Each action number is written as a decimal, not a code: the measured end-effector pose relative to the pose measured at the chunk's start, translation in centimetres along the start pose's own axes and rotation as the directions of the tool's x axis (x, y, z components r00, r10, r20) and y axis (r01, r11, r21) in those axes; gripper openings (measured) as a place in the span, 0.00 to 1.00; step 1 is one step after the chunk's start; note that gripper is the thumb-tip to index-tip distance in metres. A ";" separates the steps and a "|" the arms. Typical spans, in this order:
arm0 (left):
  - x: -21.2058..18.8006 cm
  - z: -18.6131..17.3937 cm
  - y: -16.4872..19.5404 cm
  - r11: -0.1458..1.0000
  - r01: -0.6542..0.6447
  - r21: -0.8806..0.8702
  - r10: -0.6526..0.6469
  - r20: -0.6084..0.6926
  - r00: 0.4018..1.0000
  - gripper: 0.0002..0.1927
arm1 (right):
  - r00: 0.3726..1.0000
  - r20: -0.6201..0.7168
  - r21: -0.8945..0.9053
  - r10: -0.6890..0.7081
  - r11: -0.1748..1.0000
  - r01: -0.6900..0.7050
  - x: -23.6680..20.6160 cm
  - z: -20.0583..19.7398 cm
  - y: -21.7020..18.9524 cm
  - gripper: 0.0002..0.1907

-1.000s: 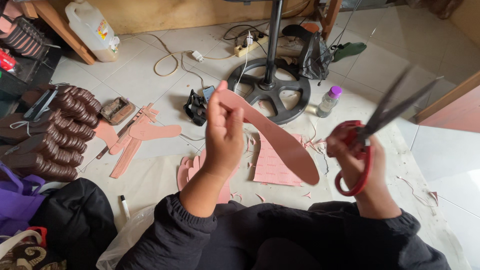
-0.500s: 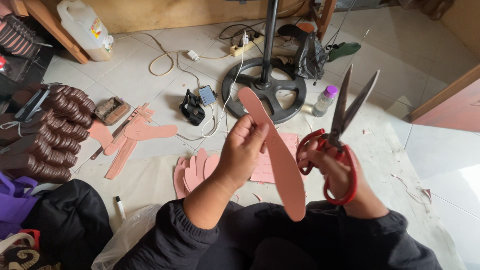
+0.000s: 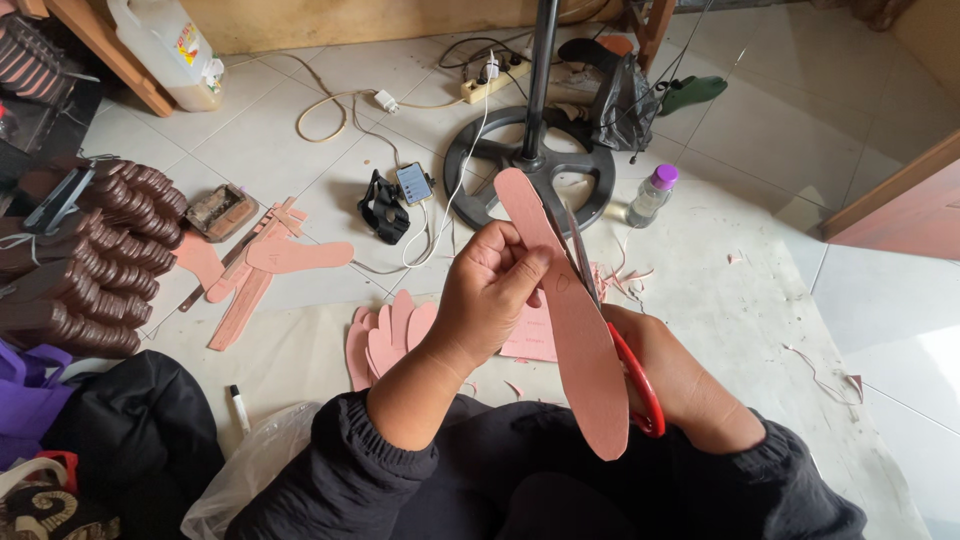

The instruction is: The person uses red-handled scissors to cut a pink foam sheet along pre-drawn outlines, producing multiple elongated shapes. The person holds the foam with one hand and cuts with the other, placing finished pieces on the floor.

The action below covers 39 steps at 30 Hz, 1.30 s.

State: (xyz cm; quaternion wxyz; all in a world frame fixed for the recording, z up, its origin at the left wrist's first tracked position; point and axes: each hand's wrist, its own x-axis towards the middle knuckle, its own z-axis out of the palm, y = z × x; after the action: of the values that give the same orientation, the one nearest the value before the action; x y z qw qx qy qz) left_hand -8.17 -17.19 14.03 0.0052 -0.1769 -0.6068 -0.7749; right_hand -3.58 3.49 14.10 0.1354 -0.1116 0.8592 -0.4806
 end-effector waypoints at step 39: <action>0.4 0.1 -2.4 0.992 0.124 -0.023 -0.125 -0.073 0.989 0.05 | 0.988 -0.002 -0.035 0.155 0.987 -0.155 0.2 1.5 1.6 0.12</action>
State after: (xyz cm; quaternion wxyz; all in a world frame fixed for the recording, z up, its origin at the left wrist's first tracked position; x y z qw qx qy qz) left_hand -9.06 -16.42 11.94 -0.0223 -0.1098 -0.6089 -0.7853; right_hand -3.32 3.11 11.95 0.1708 -0.0471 0.8735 -0.4535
